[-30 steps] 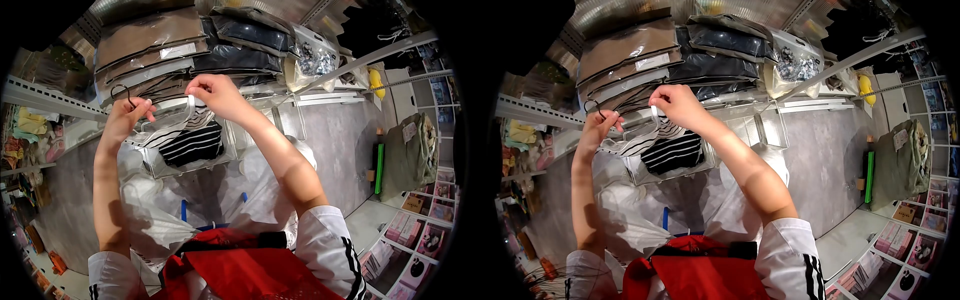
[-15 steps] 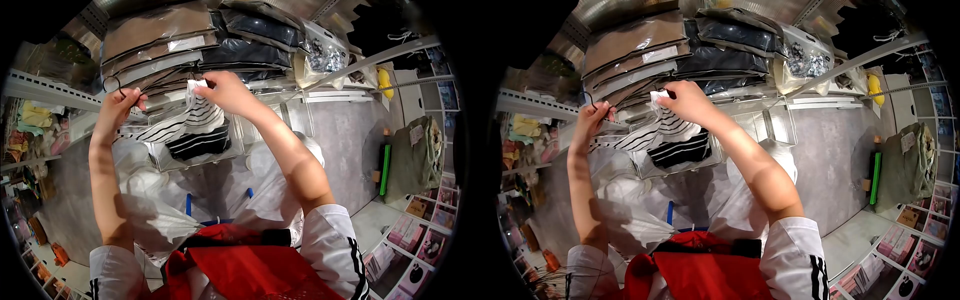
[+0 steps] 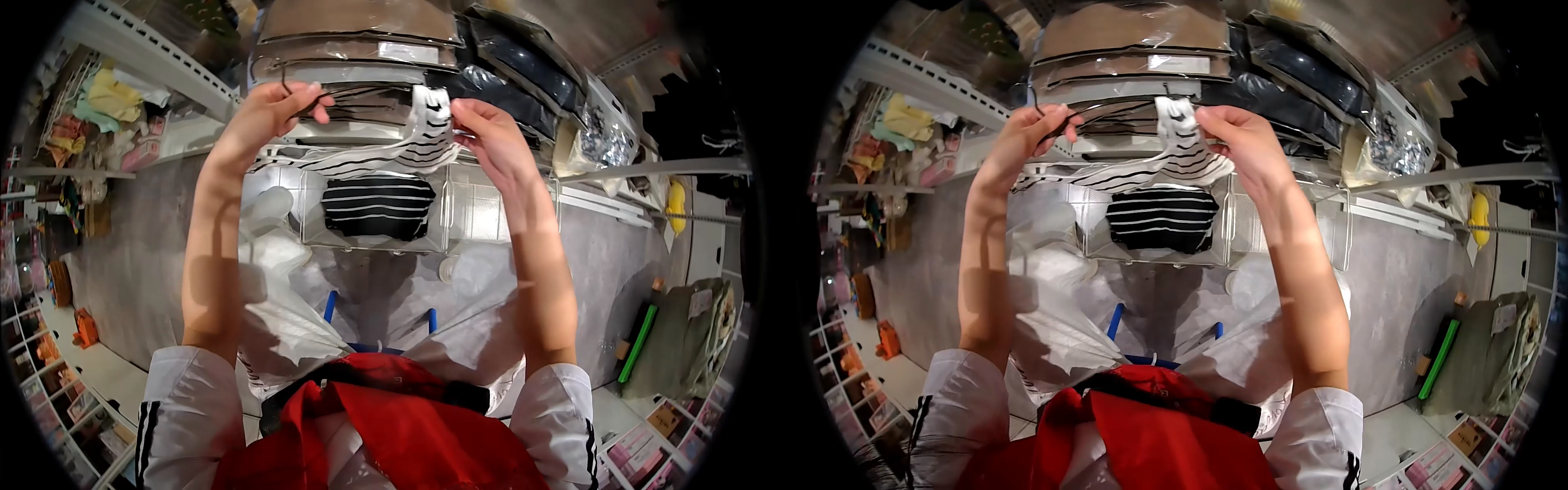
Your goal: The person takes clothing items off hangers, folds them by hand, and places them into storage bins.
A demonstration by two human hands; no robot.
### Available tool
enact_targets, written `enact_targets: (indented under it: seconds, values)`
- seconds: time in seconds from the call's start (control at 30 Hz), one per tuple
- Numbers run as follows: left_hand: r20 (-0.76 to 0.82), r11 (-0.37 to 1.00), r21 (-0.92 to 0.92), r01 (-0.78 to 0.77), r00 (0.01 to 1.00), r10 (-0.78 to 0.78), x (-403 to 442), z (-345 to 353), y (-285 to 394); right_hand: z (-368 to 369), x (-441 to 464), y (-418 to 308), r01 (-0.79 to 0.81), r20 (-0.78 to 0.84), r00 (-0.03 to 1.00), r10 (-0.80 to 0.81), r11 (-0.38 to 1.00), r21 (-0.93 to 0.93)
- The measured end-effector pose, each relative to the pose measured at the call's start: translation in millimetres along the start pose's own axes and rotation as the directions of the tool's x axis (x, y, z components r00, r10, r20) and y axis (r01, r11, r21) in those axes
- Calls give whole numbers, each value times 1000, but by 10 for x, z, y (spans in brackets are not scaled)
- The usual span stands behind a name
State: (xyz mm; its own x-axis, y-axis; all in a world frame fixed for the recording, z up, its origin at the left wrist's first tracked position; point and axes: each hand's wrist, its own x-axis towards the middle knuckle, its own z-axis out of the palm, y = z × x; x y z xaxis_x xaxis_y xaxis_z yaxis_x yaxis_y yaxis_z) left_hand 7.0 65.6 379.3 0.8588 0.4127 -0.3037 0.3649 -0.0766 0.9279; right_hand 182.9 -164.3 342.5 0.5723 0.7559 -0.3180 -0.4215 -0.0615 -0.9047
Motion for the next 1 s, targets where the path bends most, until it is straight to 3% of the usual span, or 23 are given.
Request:
enact_targets:
  seconds: [0.03, 0.13, 0.23, 0.33, 0.43, 0.53, 0.63, 0.73, 0.8, 0.9, 1.0]
  values:
    - [-2, 1000, 5, -11, 1000, 11, -19, -12, 6, 21, -5, -41, 110, -53, 991, -122, 976, -191]
    - [-5, 999, 39, 4, 1000, -3, -22, -35, 6, 13, -16, -89, 196, -34, 975, -218, 927, -319]
    - [25, 997, 64, 35, 999, -36, -26, -55, -15, -38, -4, -95, 185, -35, 974, -224, 875, -446]
    - [79, 992, 83, 93, 992, -99, -24, -77, 21, 0, -34, -136, 157, -38, 969, -244, 728, -667]
    - [94, 984, 177, 8, 995, -25, -30, -36, -51, -8, -33, -96, 396, 265, 786, -559, 125, -910]
    - [136, 982, 187, -32, 991, 6, 8, -30, -112, 65, -53, -109, 169, 27, 976, -218, 666, -727]
    - [128, 992, 118, -34, 992, 19, -4, -10, -73, -40, -26, -134, 110, 77, 993, -93, 960, -257]
    - [9, 1000, -15, 10, 1000, -10, -28, 78, 24, 88, -24, -78, 310, -33, 950, -309, 950, 29]
    - [10, 998, -62, 10, 1000, -9, -19, 111, 34, 147, -2, -51, 332, -34, 939, -343, 927, -174]
    - [46, 990, -129, -55, 997, 62, 10, 187, -17, 170, 75, 95, 297, 62, 955, -291, 944, -143]
    - [75, 990, -139, -27, 996, 37, 16, 274, -24, 207, 123, 230, 371, -111, 870, -480, 786, -494]
